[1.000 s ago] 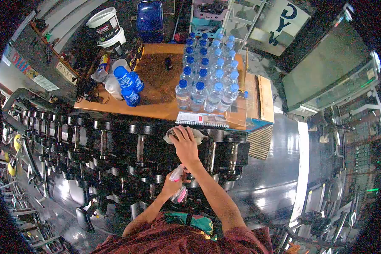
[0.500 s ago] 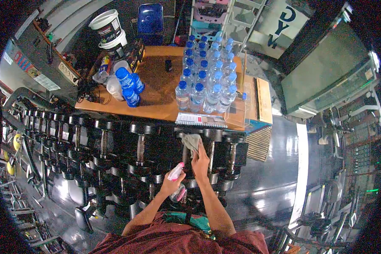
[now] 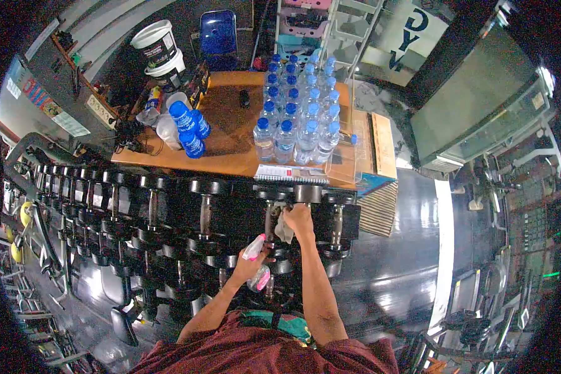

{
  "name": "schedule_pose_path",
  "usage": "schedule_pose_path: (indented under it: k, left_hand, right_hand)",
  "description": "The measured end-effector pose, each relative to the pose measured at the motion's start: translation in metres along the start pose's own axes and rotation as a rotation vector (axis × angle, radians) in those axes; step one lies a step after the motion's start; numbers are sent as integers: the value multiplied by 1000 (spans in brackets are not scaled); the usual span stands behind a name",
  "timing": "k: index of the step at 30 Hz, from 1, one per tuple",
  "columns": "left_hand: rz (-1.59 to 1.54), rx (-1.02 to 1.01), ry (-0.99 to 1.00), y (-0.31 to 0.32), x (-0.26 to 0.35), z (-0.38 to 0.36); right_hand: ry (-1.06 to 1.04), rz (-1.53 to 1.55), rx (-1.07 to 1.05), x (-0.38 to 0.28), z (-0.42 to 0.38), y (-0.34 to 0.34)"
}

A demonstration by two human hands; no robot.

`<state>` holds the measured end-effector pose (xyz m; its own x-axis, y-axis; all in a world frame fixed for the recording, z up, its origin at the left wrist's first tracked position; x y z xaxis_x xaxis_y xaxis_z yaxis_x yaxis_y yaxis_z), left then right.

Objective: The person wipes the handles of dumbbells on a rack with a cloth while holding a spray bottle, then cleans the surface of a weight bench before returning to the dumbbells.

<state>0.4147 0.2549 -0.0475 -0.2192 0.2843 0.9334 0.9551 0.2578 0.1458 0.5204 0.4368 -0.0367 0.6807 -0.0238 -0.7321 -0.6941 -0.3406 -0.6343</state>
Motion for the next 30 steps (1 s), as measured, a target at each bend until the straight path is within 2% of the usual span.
schedule_pose_path:
  k: [1,3,6,7,9,10,11,12,13,14,16,19,20,21,23,24,27,28,29,30]
  left_hand:
    - [-27,-6,9,-1,0,0]
    - [-57,-12,18,-2,-2,0]
    - [-7,-30,18,-4,-3,-1]
    - [-6,-32,16,-4,3,-3]
    - [284,16,122,-3,22,-11]
    - [286,18,124,-4,15,-12]
    - [109,27,189,-5,2,-11]
    - [-69,35,251,-6,-12,-11]
    - [-67,34,252,-9,-20,-10]
    - [-14,33,279,-13,-26,-10]
    - [42,35,310,-14,-22,-13]
    - [75,70,240,-9,-3,-20]
    - [108,75,223,-10,-5,-21]
    - [139,81,206,-10,-7,-20]
    - [145,74,174,-10,-10,-20]
    - [179,69,186,-9,-10,-19]
    - [243,122,195,-2,-6,-17]
    - [247,130,239,0,-5,-16]
    - [253,138,283,2,-4,-16]
    - [239,139,252,2,-5,-16]
  right_hand:
    - [-48,-2,-2,-7,1,-4]
    - [18,101,22,-13,-8,-13]
    - [-271,309,293,-24,-39,-18]
    - [-269,309,294,-22,-45,-13]
    - [-442,467,394,-23,-52,-6]
    - [-295,499,285,-34,-58,-11]
    - [-299,502,287,-37,-54,-9]
    - [-168,419,69,-37,-48,-2]
    - [-35,331,-147,-36,-41,7]
    - [-36,333,-148,-33,-31,20]
    - [54,77,-279,-29,-6,51]
    - [157,125,-326,-44,7,59]
    - [158,245,-186,-30,14,69]
    - [151,245,-189,-15,19,80]
    - [361,1121,-131,8,19,94]
    - [328,1253,-142,11,15,89]
    - [380,1251,-79,-13,-12,40]
    - [288,1289,-21,-12,-19,33]
    - [290,1287,-24,-6,-25,32]
    - [212,1352,95,0,-32,27]
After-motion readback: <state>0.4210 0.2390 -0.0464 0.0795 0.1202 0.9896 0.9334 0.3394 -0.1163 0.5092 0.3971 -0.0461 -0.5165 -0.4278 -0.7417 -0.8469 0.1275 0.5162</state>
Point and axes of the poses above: each hand's wrist, its own z-axis towards the middle knuckle, its own y-axis out of the palm, x = y × z, the point moved 2 cm from there along z, towards the middle knuckle, and after that the axes turned 14 degrees about z, right-handed, at the moved point
